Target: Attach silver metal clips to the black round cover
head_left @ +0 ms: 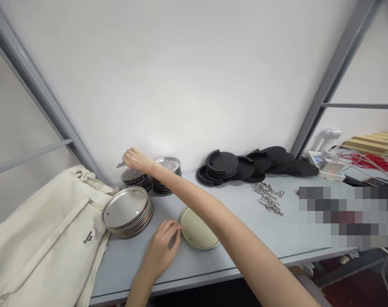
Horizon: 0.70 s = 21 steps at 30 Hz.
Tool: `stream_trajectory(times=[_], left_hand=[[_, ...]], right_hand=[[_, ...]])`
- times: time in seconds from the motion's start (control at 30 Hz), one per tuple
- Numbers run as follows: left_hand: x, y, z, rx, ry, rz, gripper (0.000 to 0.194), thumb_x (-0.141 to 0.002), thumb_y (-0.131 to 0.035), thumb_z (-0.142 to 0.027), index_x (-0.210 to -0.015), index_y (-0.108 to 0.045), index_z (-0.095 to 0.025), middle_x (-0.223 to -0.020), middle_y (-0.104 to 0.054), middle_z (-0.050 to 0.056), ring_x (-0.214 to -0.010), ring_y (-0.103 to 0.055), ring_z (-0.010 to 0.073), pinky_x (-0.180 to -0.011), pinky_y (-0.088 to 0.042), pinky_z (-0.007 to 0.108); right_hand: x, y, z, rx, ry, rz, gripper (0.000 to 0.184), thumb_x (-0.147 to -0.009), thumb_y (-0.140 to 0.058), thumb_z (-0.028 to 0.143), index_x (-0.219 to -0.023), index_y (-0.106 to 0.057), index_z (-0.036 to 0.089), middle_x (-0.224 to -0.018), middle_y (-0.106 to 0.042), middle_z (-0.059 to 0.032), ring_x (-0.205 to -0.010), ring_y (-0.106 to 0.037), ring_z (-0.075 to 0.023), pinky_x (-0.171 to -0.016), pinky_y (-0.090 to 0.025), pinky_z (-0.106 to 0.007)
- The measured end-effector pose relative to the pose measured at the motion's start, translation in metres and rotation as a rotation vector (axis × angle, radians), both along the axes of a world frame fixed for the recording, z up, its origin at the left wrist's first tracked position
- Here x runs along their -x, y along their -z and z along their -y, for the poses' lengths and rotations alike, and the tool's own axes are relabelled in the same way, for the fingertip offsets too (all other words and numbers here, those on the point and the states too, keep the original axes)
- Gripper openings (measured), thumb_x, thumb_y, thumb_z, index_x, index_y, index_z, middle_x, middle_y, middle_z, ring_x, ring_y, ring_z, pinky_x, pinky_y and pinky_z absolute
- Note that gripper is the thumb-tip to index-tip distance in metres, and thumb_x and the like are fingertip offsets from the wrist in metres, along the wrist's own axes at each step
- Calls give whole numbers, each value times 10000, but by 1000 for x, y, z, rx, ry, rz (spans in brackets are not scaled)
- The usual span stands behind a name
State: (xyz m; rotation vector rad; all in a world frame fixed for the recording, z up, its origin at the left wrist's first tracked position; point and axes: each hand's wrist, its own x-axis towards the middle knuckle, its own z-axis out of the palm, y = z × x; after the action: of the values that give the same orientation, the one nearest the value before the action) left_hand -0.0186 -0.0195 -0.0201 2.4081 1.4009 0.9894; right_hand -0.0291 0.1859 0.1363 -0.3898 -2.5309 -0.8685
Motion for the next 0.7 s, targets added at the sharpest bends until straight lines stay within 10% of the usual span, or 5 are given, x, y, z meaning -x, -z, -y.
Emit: stream_trajectory(times=[0.27,0.5,0.7], left_hand=[[1,2,-1,-12,-25,-18,197,-918,-380,-179,-979,-565,-212,-970,-568,65,-942,-536,192,-840,-450,353],[-2,-3,-6,-96,-171,97,188,-915,-390,-231,-937,-575,-207,-932,-589,50,-905,-573,184,-815,-454,312],[-15,-31,-42,74,-179,-69,152,-885,-412,-244,-888,-558,-200,-872,-608,31,-729,-581,163,-682,-437,286]], right_hand=[[-126,-29,66,-61,-42,-197,373,-969,-159,77,-976,-527,136,-969,-543,-92,-960,-489,-210,-906,-371,-407],[-282,80,156,256,14,-302,238,-938,-356,110,-992,-560,219,-935,-633,-76,-869,-563,-193,-854,-441,-424],[-317,152,197,387,179,-415,235,-908,-422,84,-1043,-552,226,-941,-651,-77,-864,-593,-206,-852,-457,-432]])
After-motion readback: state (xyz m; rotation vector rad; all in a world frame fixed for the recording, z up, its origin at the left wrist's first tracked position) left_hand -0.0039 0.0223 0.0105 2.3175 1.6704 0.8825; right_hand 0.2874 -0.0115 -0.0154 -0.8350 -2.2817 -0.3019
